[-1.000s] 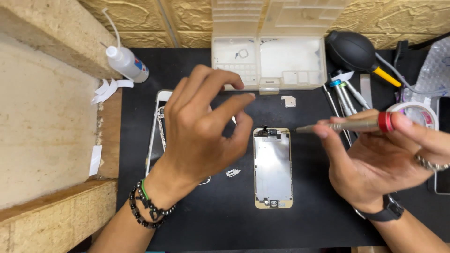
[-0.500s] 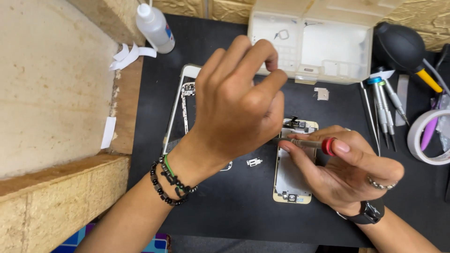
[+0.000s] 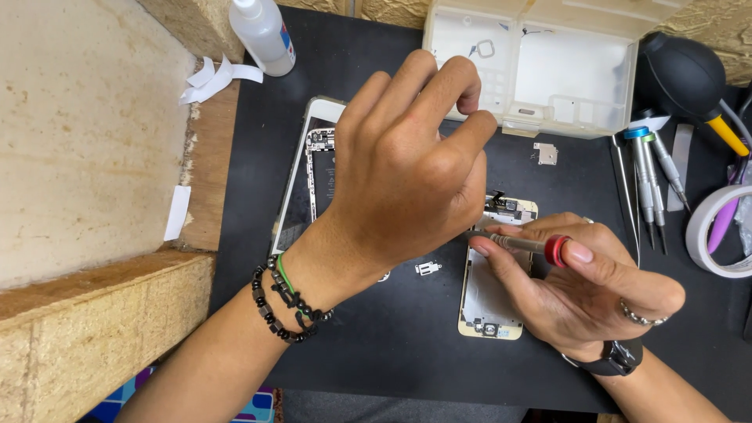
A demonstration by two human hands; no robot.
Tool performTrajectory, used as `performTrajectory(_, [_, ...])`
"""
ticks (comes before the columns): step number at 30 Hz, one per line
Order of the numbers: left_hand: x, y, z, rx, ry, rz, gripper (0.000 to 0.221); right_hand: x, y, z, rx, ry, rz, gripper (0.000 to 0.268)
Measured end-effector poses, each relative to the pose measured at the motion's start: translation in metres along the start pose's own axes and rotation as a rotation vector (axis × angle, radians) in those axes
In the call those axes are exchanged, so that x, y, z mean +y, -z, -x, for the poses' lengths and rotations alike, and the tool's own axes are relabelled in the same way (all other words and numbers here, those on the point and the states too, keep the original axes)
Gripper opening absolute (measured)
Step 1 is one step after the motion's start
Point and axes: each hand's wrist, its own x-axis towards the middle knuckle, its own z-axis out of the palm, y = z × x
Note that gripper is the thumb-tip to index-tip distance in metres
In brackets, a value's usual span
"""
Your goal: Securing internal components of a mobile phone screen using a precision screwdriver
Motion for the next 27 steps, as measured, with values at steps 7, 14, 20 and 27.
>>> performTrajectory(7, [0.000, -0.001, 0.000, -0.005, 0.001, -0.003, 0.016, -0.003, -0.003, -0.024, -0.035, 0.210, -0.115, 0.086])
performTrajectory(14, [0.000, -0.002, 0.001, -0.009, 0.001, -0.007, 0.016, -0.005, -0.002, -0.027, -0.061, 0.201, -0.128, 0.085])
performTrajectory(20, [0.000, -0.002, 0.001, -0.026, 0.001, 0.001, 0.016, -0.001, -0.006, -0.030, -0.030, 0.235, -0.118, 0.086])
performTrajectory(27, [-0.002, 0.004, -0.004, -0.131, 0.092, 0.276, 0.030, 0.025, 0.024, -0.003, 0.139, 0.001, 0.085, 0.140])
